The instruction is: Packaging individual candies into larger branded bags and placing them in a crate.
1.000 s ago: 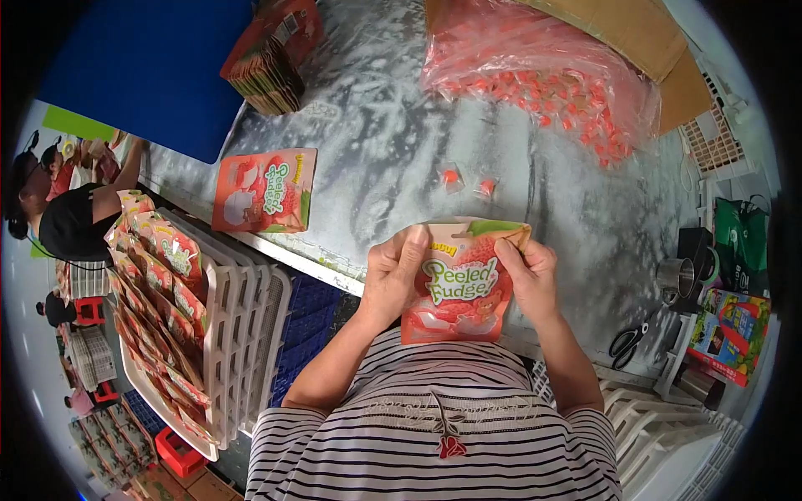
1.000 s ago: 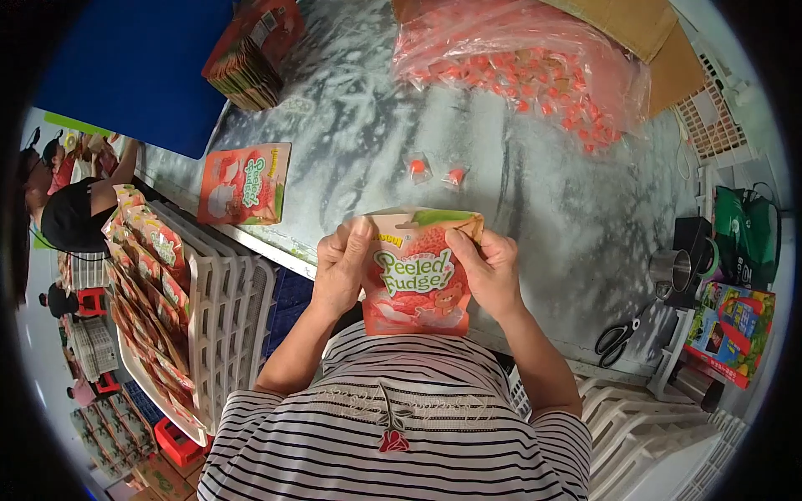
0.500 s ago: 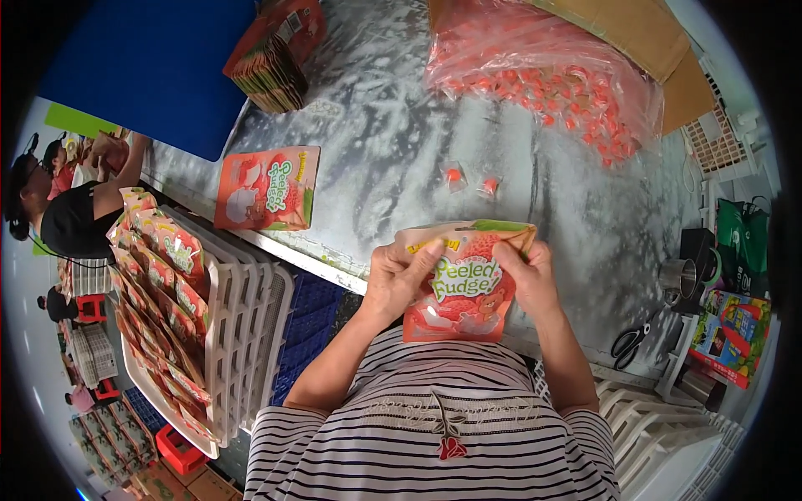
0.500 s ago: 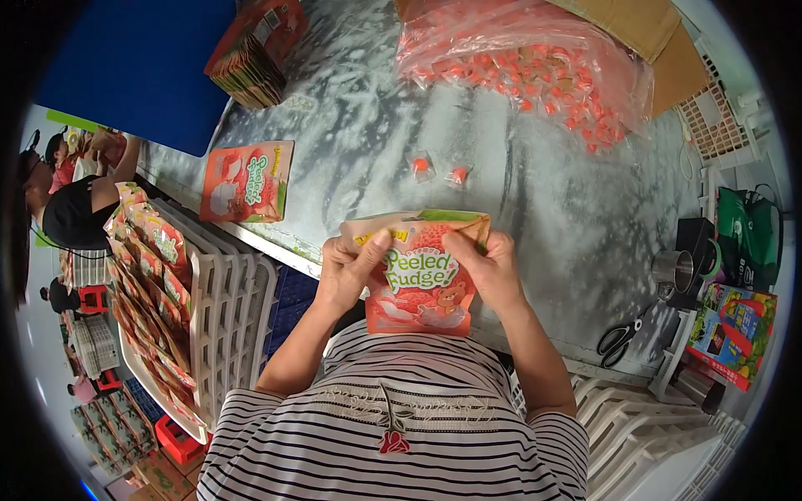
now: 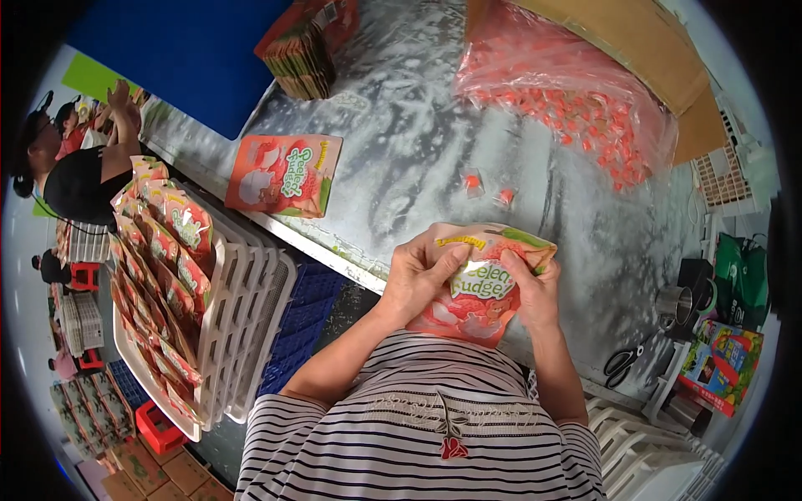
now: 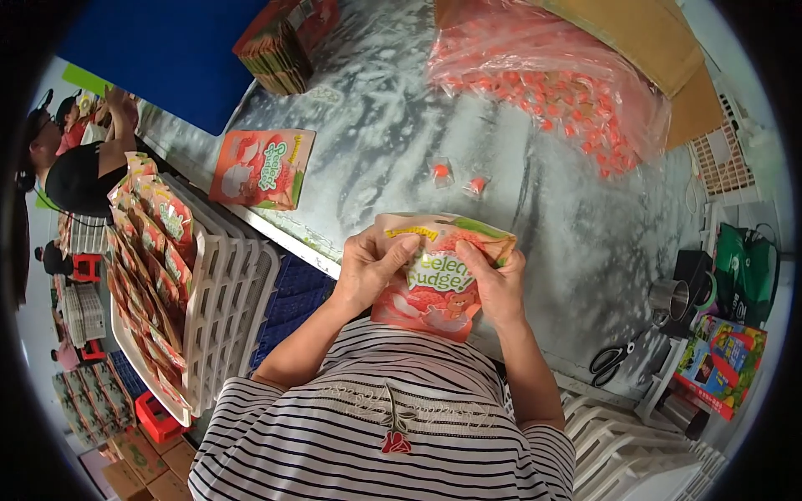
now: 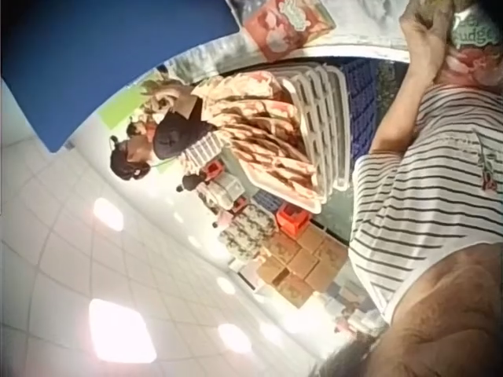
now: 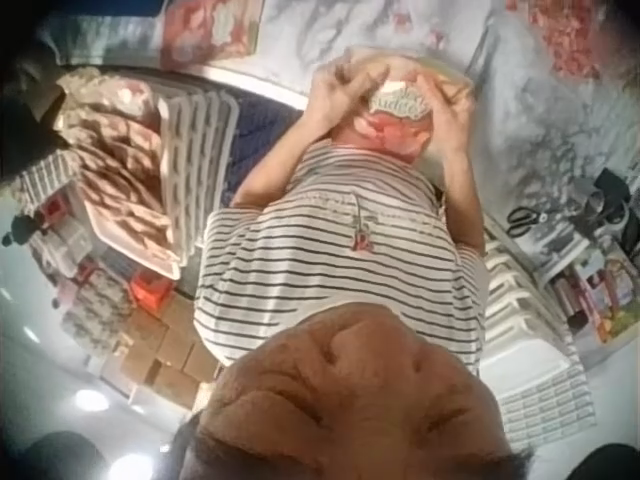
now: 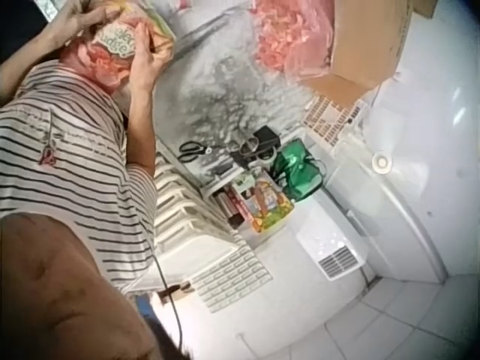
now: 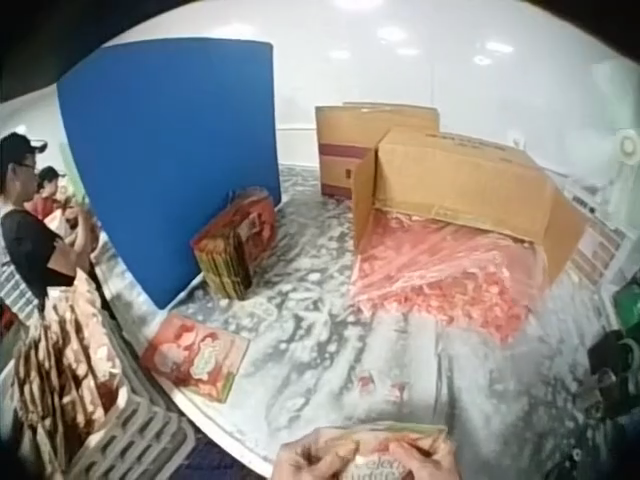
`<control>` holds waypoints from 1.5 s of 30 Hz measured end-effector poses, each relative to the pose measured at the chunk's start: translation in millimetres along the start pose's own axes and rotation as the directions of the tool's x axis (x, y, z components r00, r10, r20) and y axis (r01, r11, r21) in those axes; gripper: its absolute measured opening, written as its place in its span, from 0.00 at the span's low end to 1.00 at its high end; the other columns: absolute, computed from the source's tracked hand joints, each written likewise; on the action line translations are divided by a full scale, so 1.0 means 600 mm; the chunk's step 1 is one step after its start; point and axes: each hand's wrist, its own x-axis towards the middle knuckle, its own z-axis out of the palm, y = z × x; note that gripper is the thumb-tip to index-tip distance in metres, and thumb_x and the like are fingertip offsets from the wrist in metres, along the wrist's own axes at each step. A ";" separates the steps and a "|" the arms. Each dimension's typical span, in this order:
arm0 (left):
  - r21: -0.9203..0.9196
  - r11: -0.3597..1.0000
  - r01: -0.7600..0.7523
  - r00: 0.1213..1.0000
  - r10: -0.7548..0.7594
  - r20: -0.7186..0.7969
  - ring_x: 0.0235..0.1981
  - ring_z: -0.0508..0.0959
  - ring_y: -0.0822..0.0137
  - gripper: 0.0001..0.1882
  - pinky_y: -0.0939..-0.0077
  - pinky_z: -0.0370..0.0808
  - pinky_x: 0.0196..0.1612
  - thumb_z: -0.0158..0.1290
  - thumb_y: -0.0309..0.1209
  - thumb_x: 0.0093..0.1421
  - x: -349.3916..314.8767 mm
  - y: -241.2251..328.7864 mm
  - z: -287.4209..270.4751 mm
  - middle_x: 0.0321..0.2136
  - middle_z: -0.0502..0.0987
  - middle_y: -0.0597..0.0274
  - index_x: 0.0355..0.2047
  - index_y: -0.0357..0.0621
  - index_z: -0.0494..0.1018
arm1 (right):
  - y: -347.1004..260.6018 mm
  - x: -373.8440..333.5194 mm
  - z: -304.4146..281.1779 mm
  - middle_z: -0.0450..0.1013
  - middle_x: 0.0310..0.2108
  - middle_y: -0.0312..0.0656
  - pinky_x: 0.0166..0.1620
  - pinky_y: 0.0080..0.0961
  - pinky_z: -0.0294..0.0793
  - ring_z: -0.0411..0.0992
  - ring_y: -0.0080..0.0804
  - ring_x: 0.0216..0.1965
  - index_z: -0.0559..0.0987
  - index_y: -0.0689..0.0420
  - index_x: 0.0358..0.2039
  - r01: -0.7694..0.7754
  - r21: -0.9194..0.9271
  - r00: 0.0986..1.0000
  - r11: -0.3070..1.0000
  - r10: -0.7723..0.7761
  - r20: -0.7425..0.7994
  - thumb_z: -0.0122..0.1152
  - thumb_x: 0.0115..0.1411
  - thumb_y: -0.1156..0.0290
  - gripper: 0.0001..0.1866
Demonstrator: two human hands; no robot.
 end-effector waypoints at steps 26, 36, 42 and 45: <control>-0.038 0.998 0.047 0.998 -0.046 0.042 0.22 0.75 0.81 0.10 0.85 0.72 0.24 0.58 0.27 0.59 -0.025 0.028 -0.026 0.25 0.80 0.66 0.40 0.35 0.78 | -0.014 -0.013 0.026 0.78 0.37 0.40 0.40 0.19 0.75 0.75 0.21 0.36 0.77 0.66 0.44 -0.008 0.008 0.988 1.000 0.007 0.153 0.54 0.61 0.79 0.11; -0.197 0.976 -0.089 0.993 0.103 0.065 0.28 0.79 0.78 0.09 0.83 0.76 0.32 0.59 0.25 0.58 -0.021 0.008 -0.045 0.29 0.82 0.60 0.39 0.36 0.79 | -0.019 -0.020 0.052 0.78 0.37 0.38 0.40 0.19 0.74 0.75 0.20 0.36 0.78 0.65 0.44 0.006 -0.064 0.994 0.998 0.001 0.113 0.56 0.60 0.79 0.12; -0.224 0.972 -0.074 0.997 0.074 -0.009 0.26 0.78 0.79 0.08 0.83 0.76 0.29 0.61 0.27 0.56 -0.045 0.027 -0.046 0.28 0.82 0.62 0.35 0.36 0.80 | -0.032 -0.024 0.070 0.78 0.36 0.38 0.39 0.18 0.75 0.75 0.21 0.35 0.78 0.65 0.44 -0.069 -0.146 0.981 0.987 0.094 0.169 0.59 0.57 0.81 0.13; -0.014 1.000 -0.008 1.000 0.007 -0.030 0.23 0.73 0.83 0.10 0.85 0.72 0.26 0.57 0.25 0.59 -0.056 0.040 -0.043 0.28 0.81 0.65 0.40 0.34 0.77 | -0.024 -0.025 0.073 0.79 0.31 0.35 0.35 0.16 0.75 0.74 0.17 0.31 0.81 0.65 0.38 0.022 -0.121 0.992 0.992 -0.006 0.127 0.60 0.57 0.79 0.08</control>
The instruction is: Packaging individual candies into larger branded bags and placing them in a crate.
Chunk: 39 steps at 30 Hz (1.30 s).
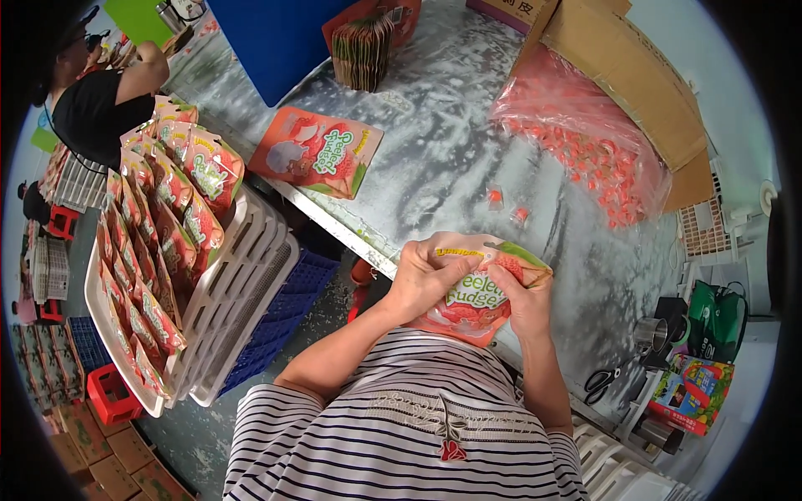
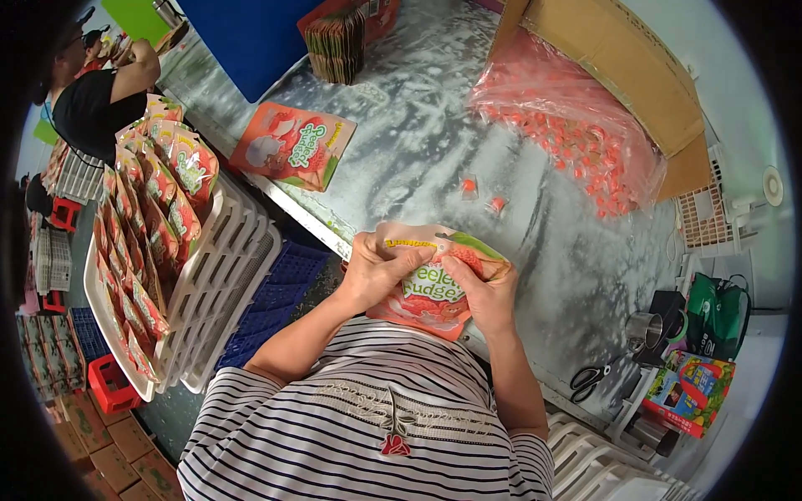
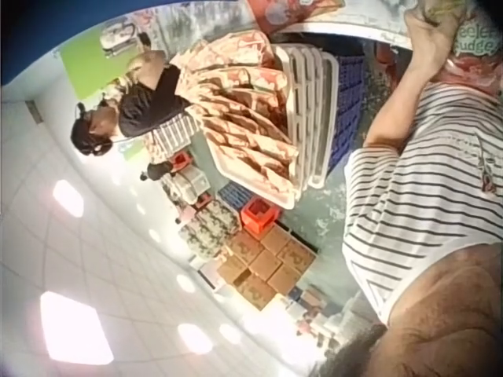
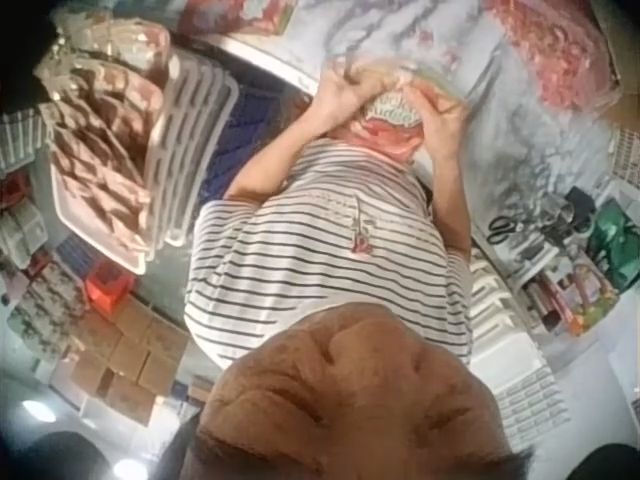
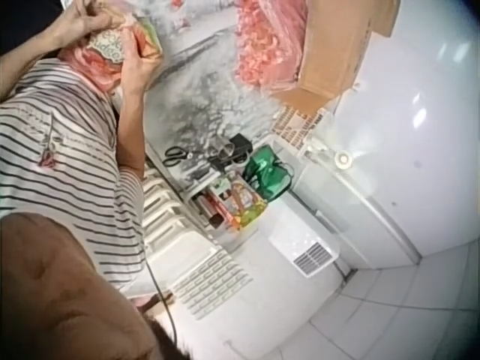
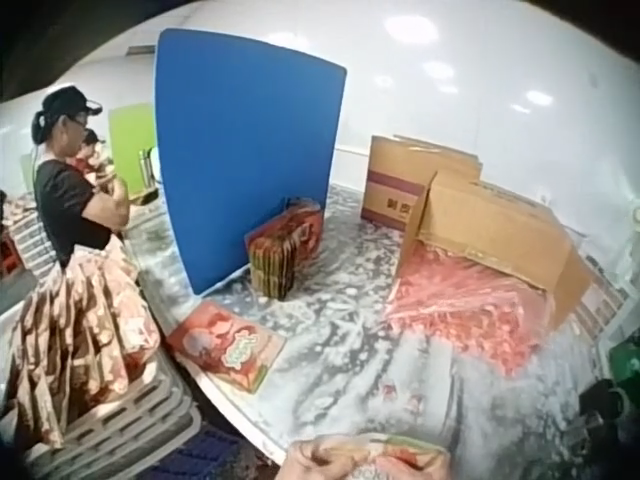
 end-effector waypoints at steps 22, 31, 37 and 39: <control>0.042 0.988 -0.147 0.987 0.149 -0.060 0.20 0.69 0.81 0.13 0.85 0.69 0.22 0.50 0.35 0.66 0.028 -0.032 0.002 0.21 0.73 0.68 0.34 0.34 0.73 | 0.016 0.026 -0.020 0.79 0.32 0.38 0.38 0.17 0.74 0.75 0.20 0.33 0.80 0.64 0.38 0.016 0.184 1.000 0.983 -0.012 -0.018 0.58 0.60 0.77 0.08; -0.066 0.996 -0.058 0.998 0.057 -0.024 0.23 0.73 0.79 0.17 0.84 0.73 0.25 0.53 0.38 0.64 0.040 -0.060 -0.005 0.25 0.75 0.68 0.39 0.34 0.74 | 0.006 0.028 -0.068 0.78 0.36 0.38 0.40 0.17 0.74 0.74 0.18 0.35 0.77 0.68 0.45 -0.010 -0.167 0.988 0.986 0.036 0.152 0.50 0.65 0.75 0.13; -0.041 0.998 -0.055 0.996 0.057 0.063 0.22 0.69 0.82 0.12 0.85 0.69 0.25 0.57 0.34 0.61 0.041 -0.055 -0.020 0.20 0.74 0.73 0.35 0.35 0.77 | -0.004 0.020 -0.061 0.78 0.36 0.38 0.40 0.17 0.73 0.74 0.19 0.36 0.77 0.69 0.45 0.001 -0.213 0.980 0.977 0.041 0.194 0.50 0.65 0.73 0.14; -0.072 0.995 -0.065 0.996 0.069 0.057 0.22 0.69 0.83 0.11 0.85 0.68 0.24 0.58 0.32 0.61 0.037 -0.058 -0.023 0.20 0.74 0.73 0.35 0.35 0.78 | -0.004 0.025 -0.059 0.78 0.36 0.38 0.41 0.18 0.73 0.74 0.19 0.36 0.78 0.68 0.44 0.032 -0.237 0.968 0.971 0.029 0.250 0.51 0.65 0.73 0.13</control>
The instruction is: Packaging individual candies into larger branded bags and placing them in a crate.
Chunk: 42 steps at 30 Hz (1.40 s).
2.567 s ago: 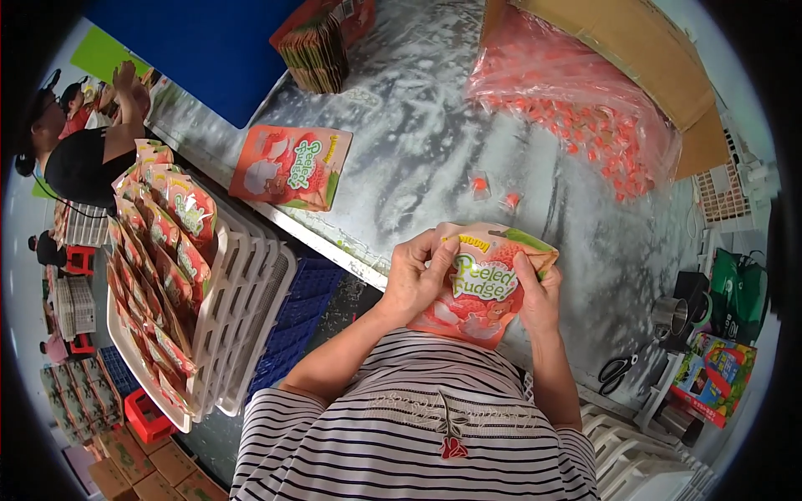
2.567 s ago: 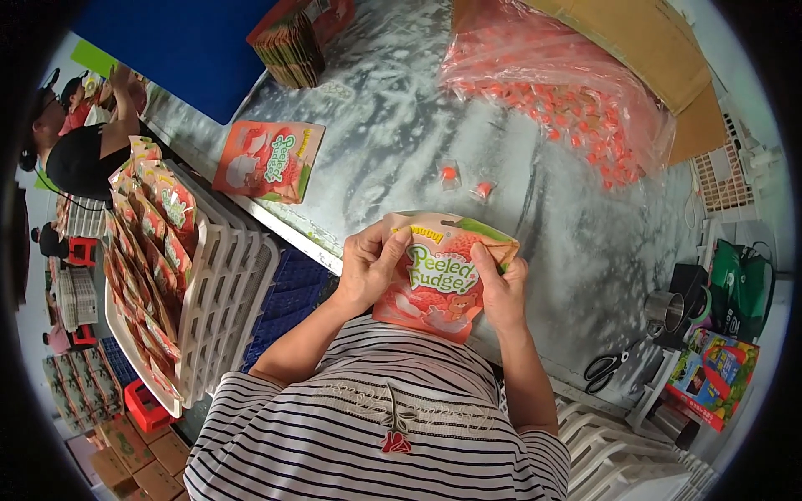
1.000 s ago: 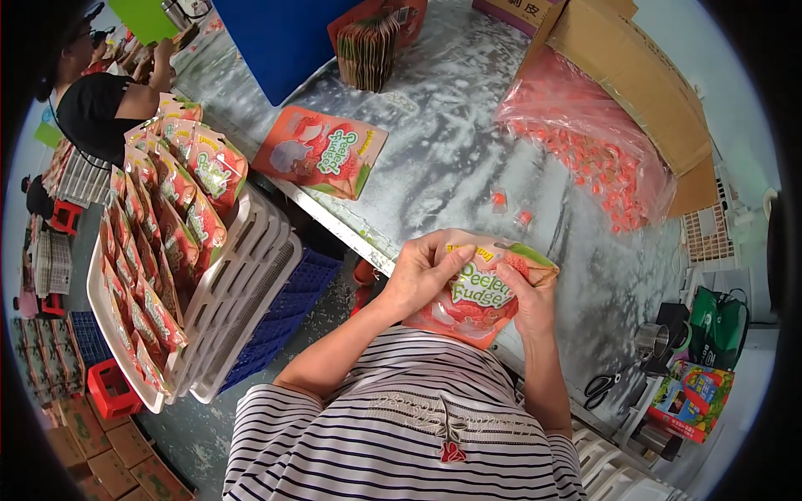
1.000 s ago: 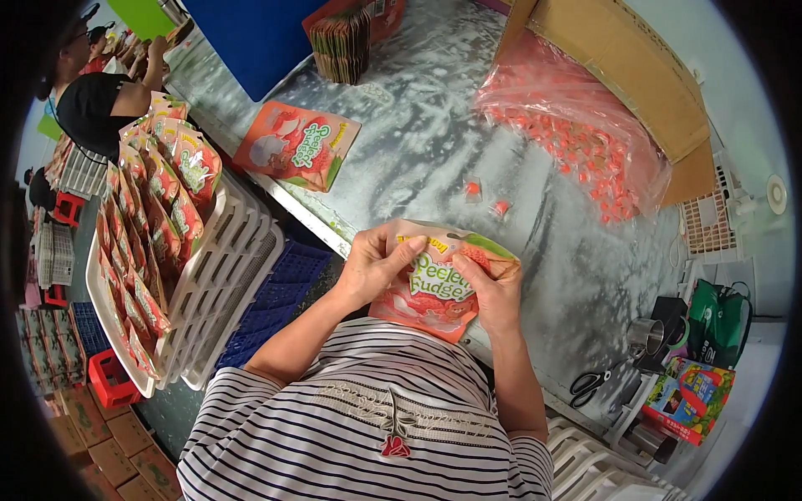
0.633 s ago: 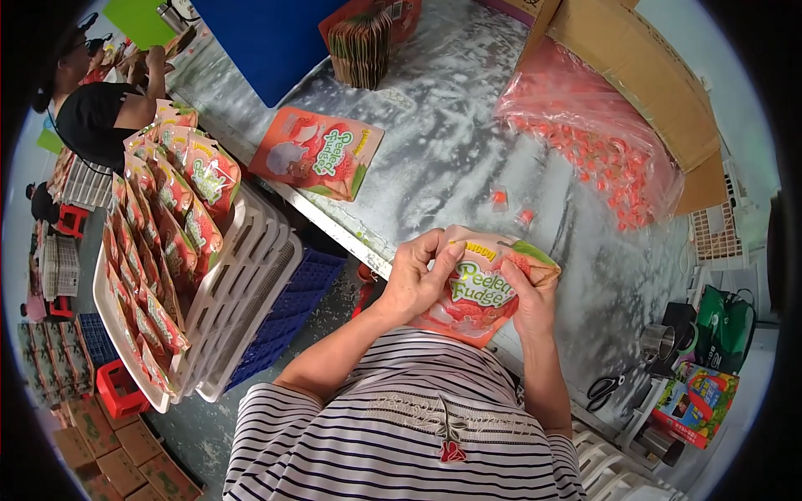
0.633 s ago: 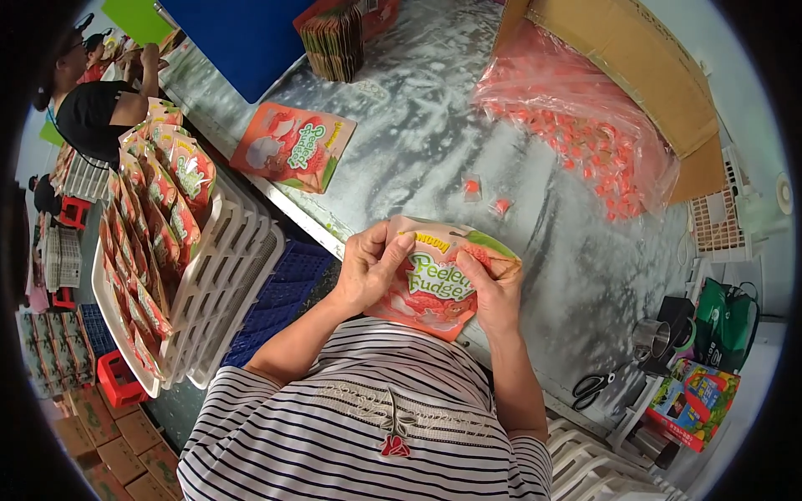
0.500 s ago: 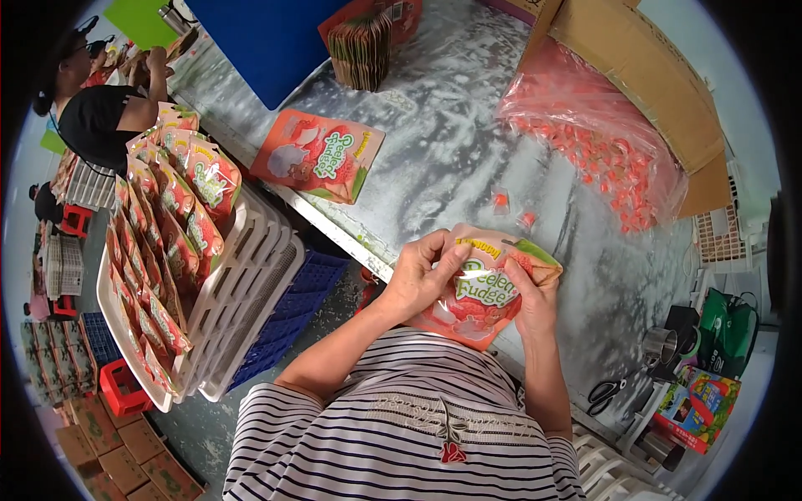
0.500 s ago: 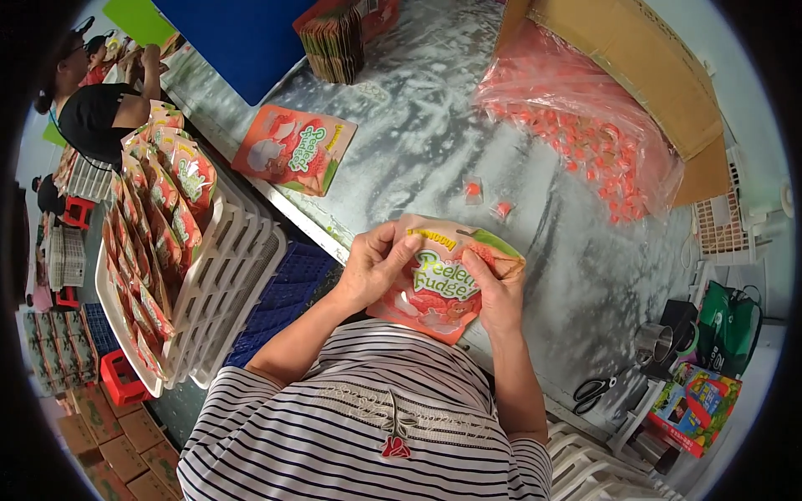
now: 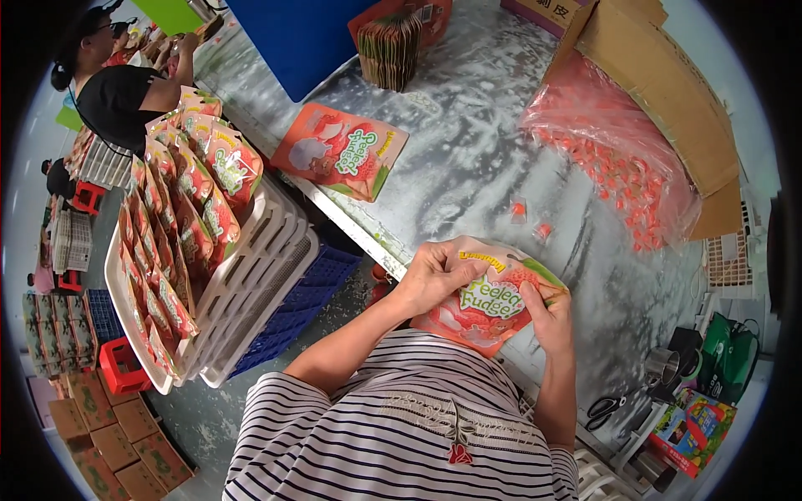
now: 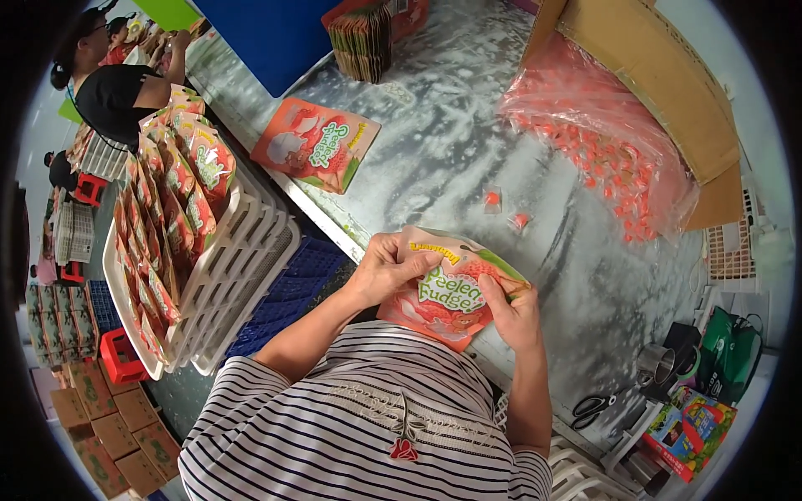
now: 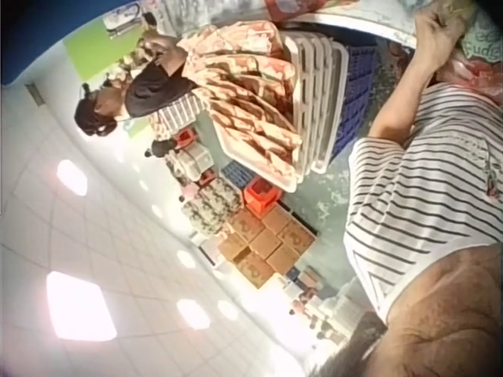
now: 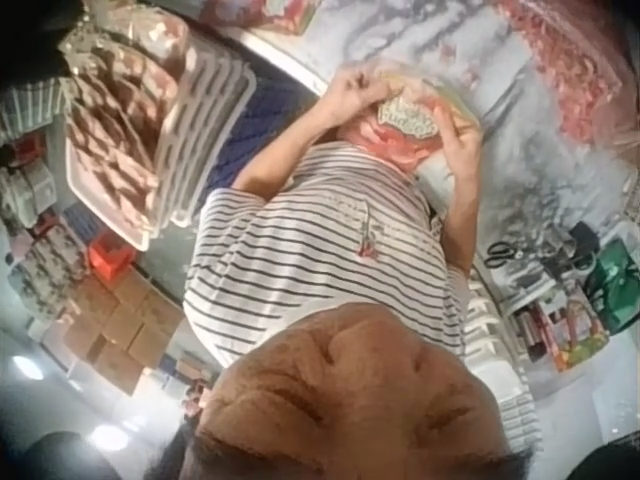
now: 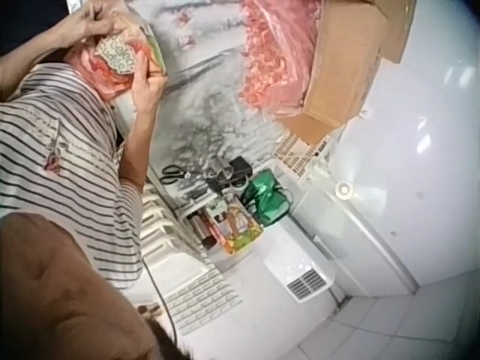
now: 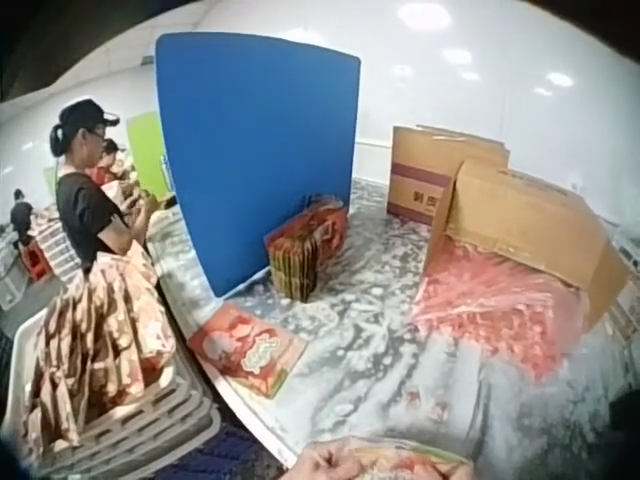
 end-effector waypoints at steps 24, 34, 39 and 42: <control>0.007 0.990 -0.139 0.986 0.140 -0.087 0.23 0.72 0.83 0.14 0.87 0.70 0.25 0.54 0.28 0.62 -0.044 0.046 -0.035 0.23 0.78 0.68 0.45 0.32 0.73 | -0.035 0.040 0.072 0.79 0.35 0.39 0.42 0.20 0.73 0.74 0.21 0.35 0.79 0.68 0.39 0.009 0.044 0.999 0.999 -0.011 0.044 0.51 0.63 0.76 0.11; 0.812 0.475 -0.340 0.696 0.708 -0.123 0.63 0.53 0.37 0.52 0.51 0.55 0.64 0.65 0.38 0.47 -0.091 0.053 -0.037 0.62 0.51 0.36 0.64 0.34 0.48 | -0.066 0.076 0.099 0.72 0.46 0.47 0.45 0.25 0.75 0.73 0.27 0.43 0.69 0.68 0.53 0.108 0.075 0.964 0.991 -0.087 -0.250 0.53 0.64 0.69 0.20; 0.853 0.488 -0.183 0.715 0.662 -0.225 0.66 0.45 0.35 0.56 0.51 0.49 0.67 0.64 0.33 0.42 -0.103 0.044 -0.036 0.65 0.40 0.32 0.65 0.30 0.42 | -0.090 0.069 0.194 0.72 0.46 0.46 0.45 0.23 0.73 0.72 0.27 0.44 0.68 0.69 0.54 0.117 -0.092 0.980 0.989 -0.130 -0.149 0.53 0.65 0.71 0.20; 0.862 0.492 -0.119 0.580 0.739 -0.342 0.65 0.48 0.34 0.53 0.52 0.53 0.65 0.60 0.27 0.41 -0.128 0.061 -0.078 0.64 0.43 0.31 0.65 0.28 0.43 | -0.107 0.056 0.275 0.73 0.45 0.45 0.46 0.23 0.72 0.71 0.26 0.43 0.68 0.71 0.53 0.331 -0.064 0.944 0.941 -0.331 0.012 0.51 0.66 0.72 0.19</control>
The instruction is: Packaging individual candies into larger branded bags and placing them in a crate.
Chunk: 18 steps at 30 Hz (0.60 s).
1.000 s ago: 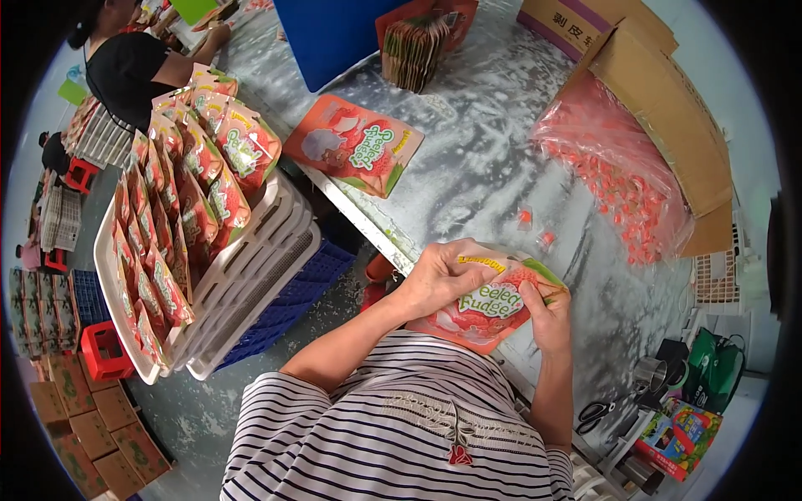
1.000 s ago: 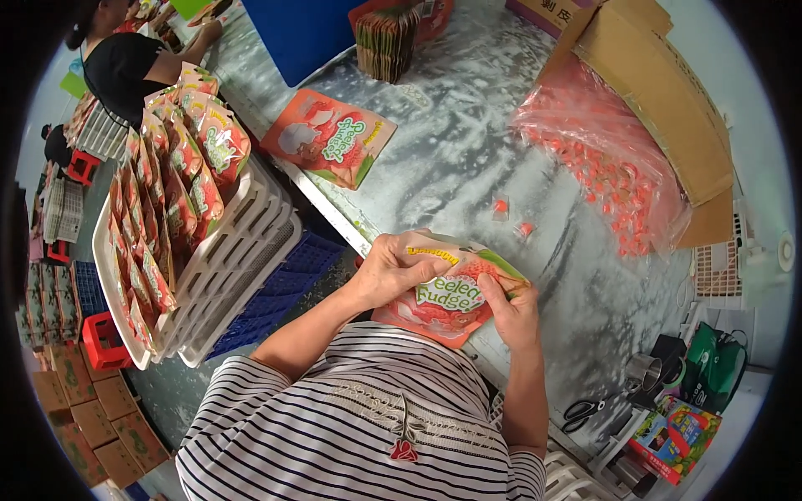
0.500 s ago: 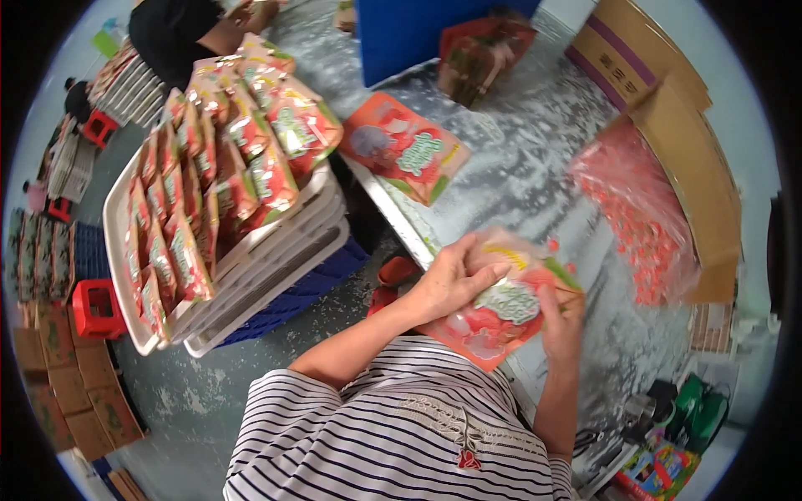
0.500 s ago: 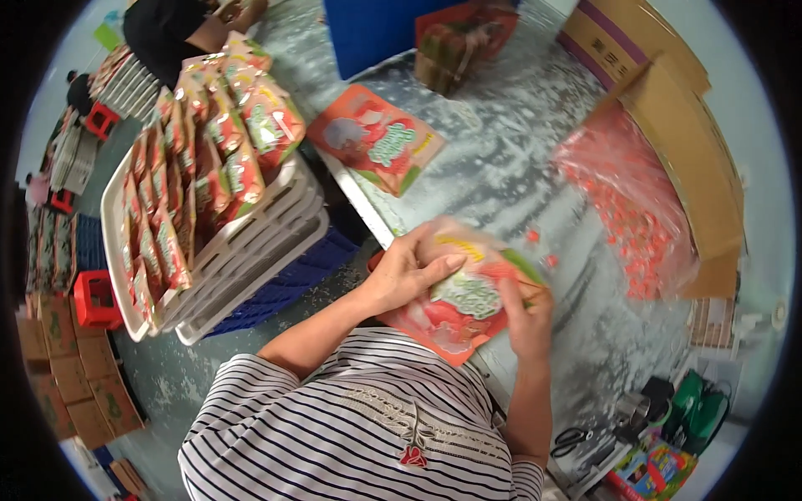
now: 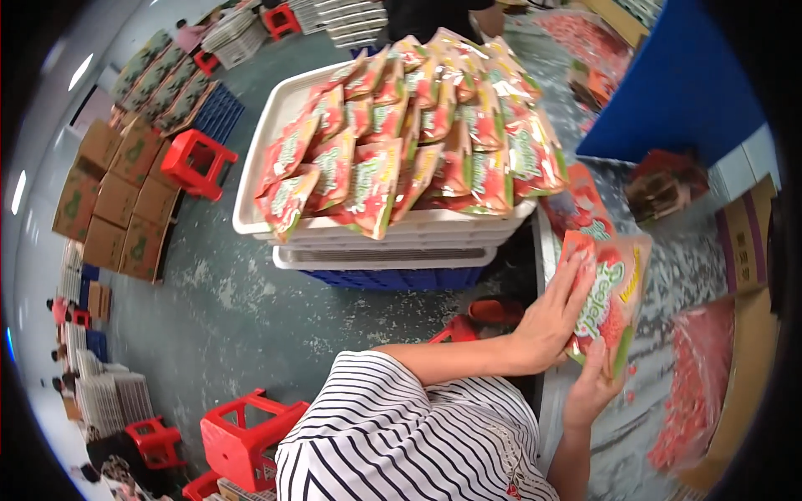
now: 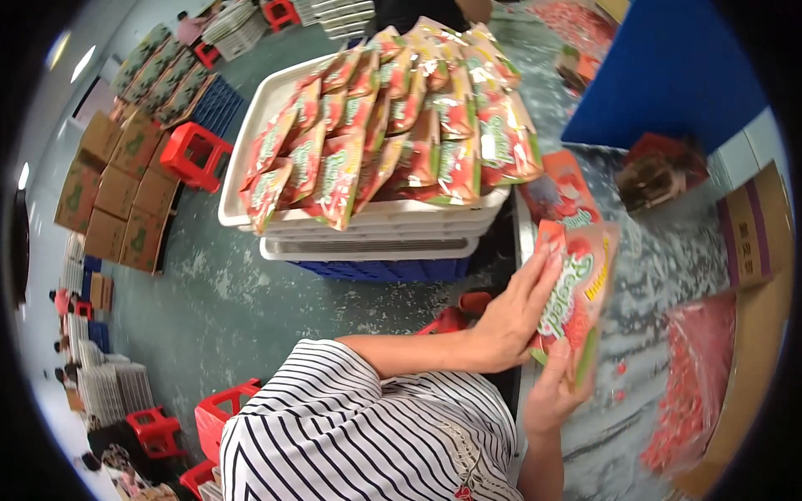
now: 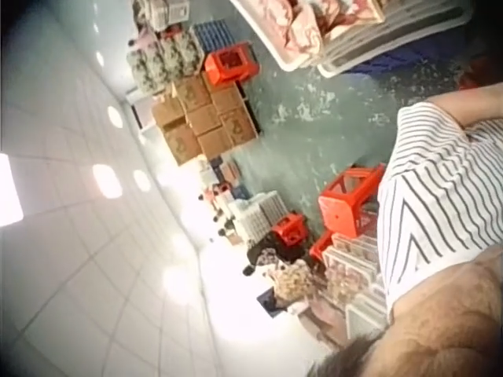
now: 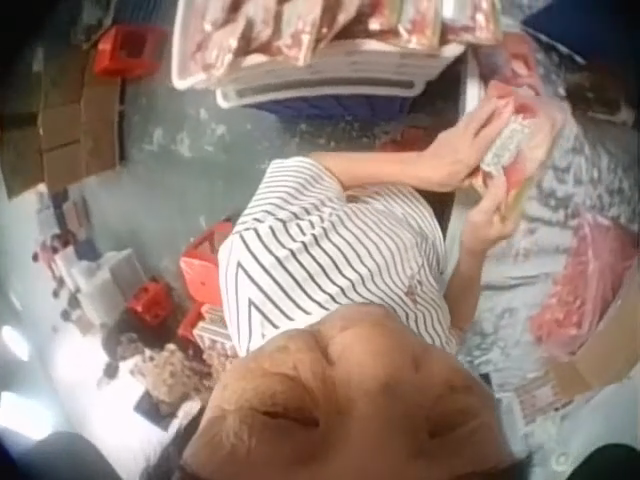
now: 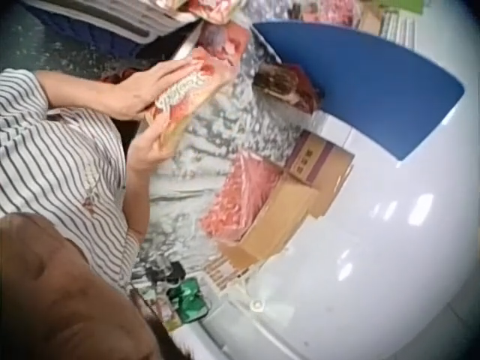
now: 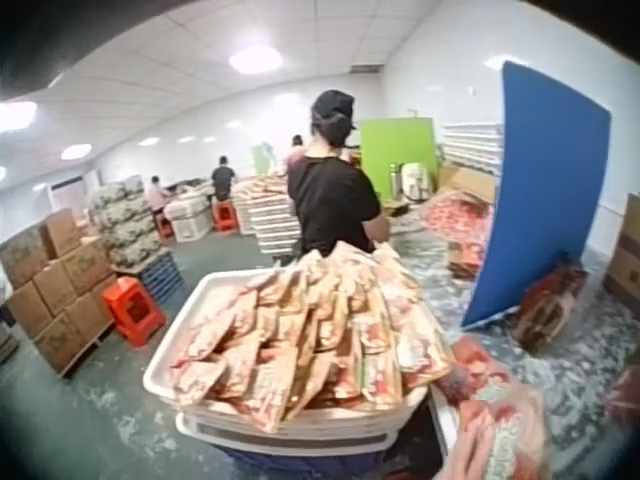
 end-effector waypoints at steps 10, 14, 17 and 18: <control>0.718 0.695 0.038 0.876 0.322 -0.359 0.60 0.63 0.38 0.40 0.54 0.65 0.60 0.55 0.16 0.46 0.029 -0.115 -0.417 0.60 0.58 0.35 0.61 0.35 0.58 | -0.043 0.035 0.129 0.70 0.48 0.47 0.45 0.23 0.75 0.74 0.30 0.42 0.71 0.69 0.50 0.216 0.157 0.676 0.964 -0.264 0.688 0.53 0.60 0.80 0.17; 0.705 0.548 0.450 0.819 0.063 -0.571 0.60 0.64 0.44 0.41 0.59 0.68 0.57 0.60 0.27 0.50 -0.060 -0.180 -0.573 0.61 0.59 0.44 0.64 0.46 0.56 | 0.022 0.042 0.126 0.75 0.44 0.46 0.42 0.21 0.74 0.75 0.26 0.39 0.72 0.67 0.49 -0.114 0.042 0.718 0.993 0.053 0.694 0.51 0.63 0.78 0.14; 0.487 0.319 0.813 0.582 -0.455 -0.674 0.59 0.65 0.45 0.37 0.60 0.65 0.58 0.54 0.32 0.57 -0.217 -0.308 -0.670 0.60 0.61 0.44 0.66 0.52 0.52 | 0.049 0.038 0.123 0.75 0.42 0.47 0.40 0.19 0.74 0.75 0.25 0.36 0.72 0.67 0.48 -0.244 0.053 0.713 0.968 0.142 0.687 0.50 0.65 0.76 0.13; 0.479 0.326 0.815 0.579 -0.502 -0.643 0.58 0.65 0.45 0.37 0.61 0.65 0.58 0.51 0.29 0.57 -0.226 -0.327 -0.665 0.59 0.62 0.44 0.66 0.54 0.52 | 0.054 0.041 0.120 0.75 0.42 0.46 0.40 0.20 0.75 0.75 0.25 0.37 0.72 0.67 0.48 -0.266 0.017 0.697 0.964 0.180 0.694 0.51 0.64 0.76 0.13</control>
